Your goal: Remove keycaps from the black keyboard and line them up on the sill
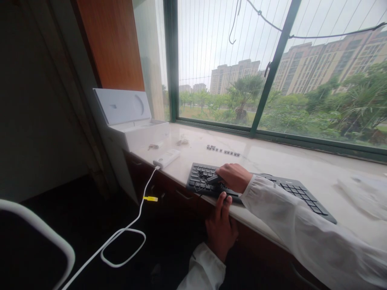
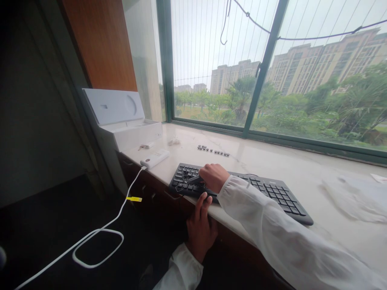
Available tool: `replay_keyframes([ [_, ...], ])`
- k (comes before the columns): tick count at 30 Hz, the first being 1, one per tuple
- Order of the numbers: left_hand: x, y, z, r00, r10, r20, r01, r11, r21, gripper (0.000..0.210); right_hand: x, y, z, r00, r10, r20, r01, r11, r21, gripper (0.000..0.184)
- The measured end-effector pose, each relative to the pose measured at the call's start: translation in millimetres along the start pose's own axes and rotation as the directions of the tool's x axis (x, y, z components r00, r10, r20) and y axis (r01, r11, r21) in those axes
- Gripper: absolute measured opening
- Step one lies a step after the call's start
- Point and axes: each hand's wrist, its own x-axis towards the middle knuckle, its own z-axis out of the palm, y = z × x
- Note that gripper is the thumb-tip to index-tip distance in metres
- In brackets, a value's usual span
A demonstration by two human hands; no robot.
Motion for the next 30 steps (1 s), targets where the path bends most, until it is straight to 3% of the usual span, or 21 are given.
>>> replay_keyframes([
  [15, -0.5, -1.8, -0.5, 1.000, 0.006, 0.030, -0.006, 1.000, 0.000, 0.068, -0.8, 0.2, 3.8, 0.998, -0.056, -0.029, 0.055, 0.998, -0.028, 0.018],
  [30, -2.2, -4.5, 5.4, 1.000, 0.007, -0.003, -0.007, 0.999, 0.035, 0.068, -0.5, -5.0, 4.0, 0.997, 0.073, 0.017, -0.073, 0.997, 0.036, 0.022],
])
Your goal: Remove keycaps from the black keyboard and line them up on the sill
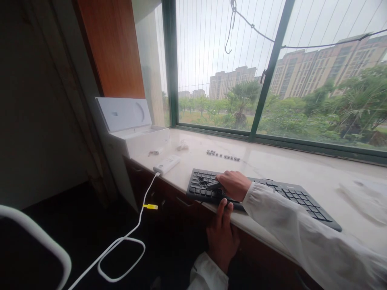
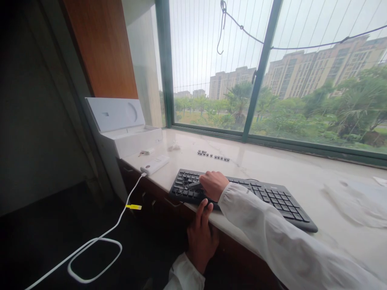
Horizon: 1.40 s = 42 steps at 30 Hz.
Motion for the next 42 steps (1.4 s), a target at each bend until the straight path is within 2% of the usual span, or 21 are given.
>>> replay_keyframes([
  [7, 2, -1, 1.8, 1.000, -0.005, -0.012, 0.005, 1.000, 0.003, 0.068, 1, 0, 1, 1.000, 0.020, -0.007, -0.020, 1.000, 0.009, 0.022],
  [15, 2, 0, -0.1, 1.000, -0.018, 0.020, 0.017, 1.000, 0.024, 0.070, 5, -2, 9, 0.991, 0.127, -0.032, -0.125, 0.991, 0.045, 0.021],
  [23, 2, 0, -2.7, 1.000, 0.009, -0.011, -0.009, 1.000, 0.013, 0.069, 3, 3, 3, 0.986, 0.168, -0.003, -0.166, 0.979, 0.121, 0.023],
  [31, 0, -1, -1.2, 1.000, 0.018, -0.024, -0.018, 1.000, -0.001, 0.070, 4, 4, -2, 0.994, 0.110, 0.013, -0.111, 0.991, 0.077, 0.025],
  [42, -1, 0, 0.1, 0.999, 0.020, -0.025, -0.020, 1.000, -0.006, 0.069, 1, -2, 1, 0.997, -0.073, -0.025, 0.071, 0.994, -0.086, 0.019],
])
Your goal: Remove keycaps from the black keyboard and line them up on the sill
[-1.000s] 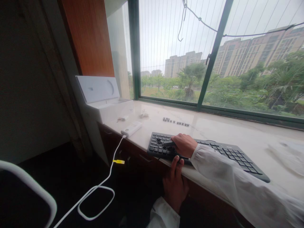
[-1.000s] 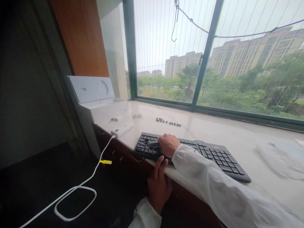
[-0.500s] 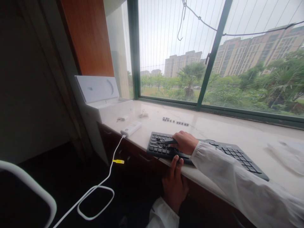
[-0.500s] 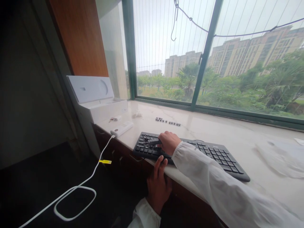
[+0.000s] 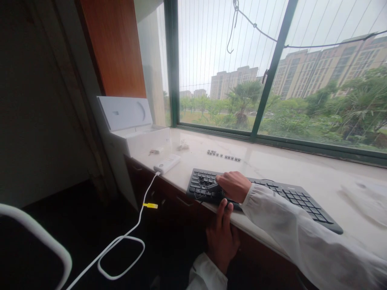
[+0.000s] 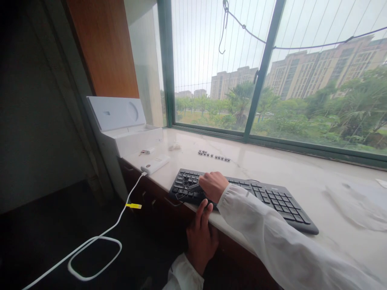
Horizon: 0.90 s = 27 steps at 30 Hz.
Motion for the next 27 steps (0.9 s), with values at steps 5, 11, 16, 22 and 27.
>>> replay_keyframes([
  [5, 0.7, 1.1, -3.0, 1.000, 0.006, 0.008, -0.006, 1.000, -0.006, 0.068, -0.6, 1.8, 1.9, 1.000, -0.006, -0.006, 0.006, 1.000, -0.003, 0.022],
  [11, 2.2, 1.0, -6.2, 1.000, 0.014, 0.017, -0.014, 1.000, -0.004, 0.068, -0.8, 2.1, -0.3, 0.999, 0.024, 0.045, -0.024, 1.000, 0.003, 0.022],
  [16, 3.1, 0.4, -4.4, 1.000, 0.006, 0.018, -0.006, 1.000, 0.031, 0.066, -0.2, 2.4, 0.9, 0.993, 0.089, 0.075, -0.092, 0.995, 0.045, 0.024],
  [22, 3.4, 0.8, -3.8, 1.000, -0.002, 0.025, 0.002, 1.000, 0.026, 0.068, -0.2, 2.4, 3.2, 0.988, 0.141, 0.060, -0.147, 0.984, 0.104, 0.028],
  [27, 2.3, -0.8, -2.0, 1.000, 0.017, 0.006, -0.017, 1.000, 0.014, 0.066, -1.5, 0.7, -0.3, 0.992, 0.118, 0.042, -0.122, 0.989, 0.082, 0.024],
])
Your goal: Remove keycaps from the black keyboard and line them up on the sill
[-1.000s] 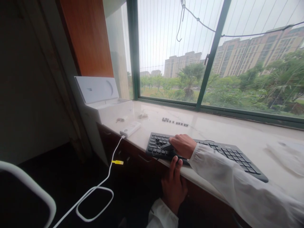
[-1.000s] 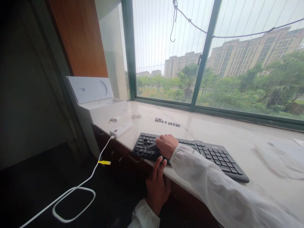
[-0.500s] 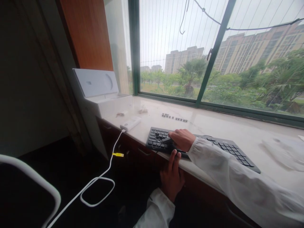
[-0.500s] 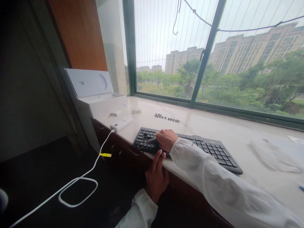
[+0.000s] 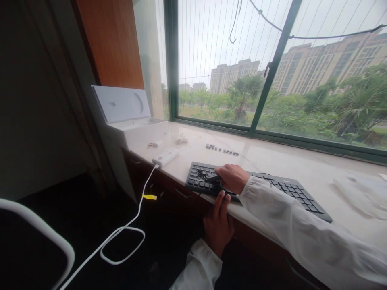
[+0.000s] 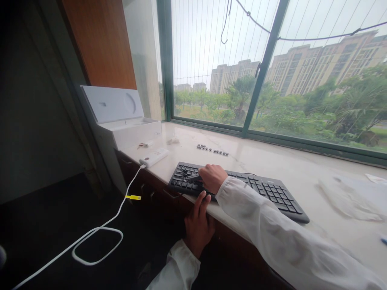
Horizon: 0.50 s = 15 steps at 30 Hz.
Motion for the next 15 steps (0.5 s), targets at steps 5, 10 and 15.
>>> replay_keyframes([
  [5, -0.6, -0.7, 1.6, 1.000, 0.001, -0.014, -0.001, 1.000, -0.020, 0.067, 2.3, 5.9, -2.3, 1.000, 0.012, 0.002, -0.012, 0.998, 0.063, 0.029],
  [10, -0.2, 0.9, 0.6, 1.000, -0.006, -0.026, 0.005, 0.999, -0.037, 0.068, 4.2, 9.1, -0.3, 0.999, 0.021, -0.025, -0.019, 0.995, 0.096, 0.029],
  [15, -0.6, 1.5, 0.2, 1.000, -0.008, -0.021, 0.007, 0.998, -0.058, 0.068, 1.6, 2.9, 0.3, 0.999, 0.012, -0.042, -0.010, 0.999, 0.049, 0.024],
])
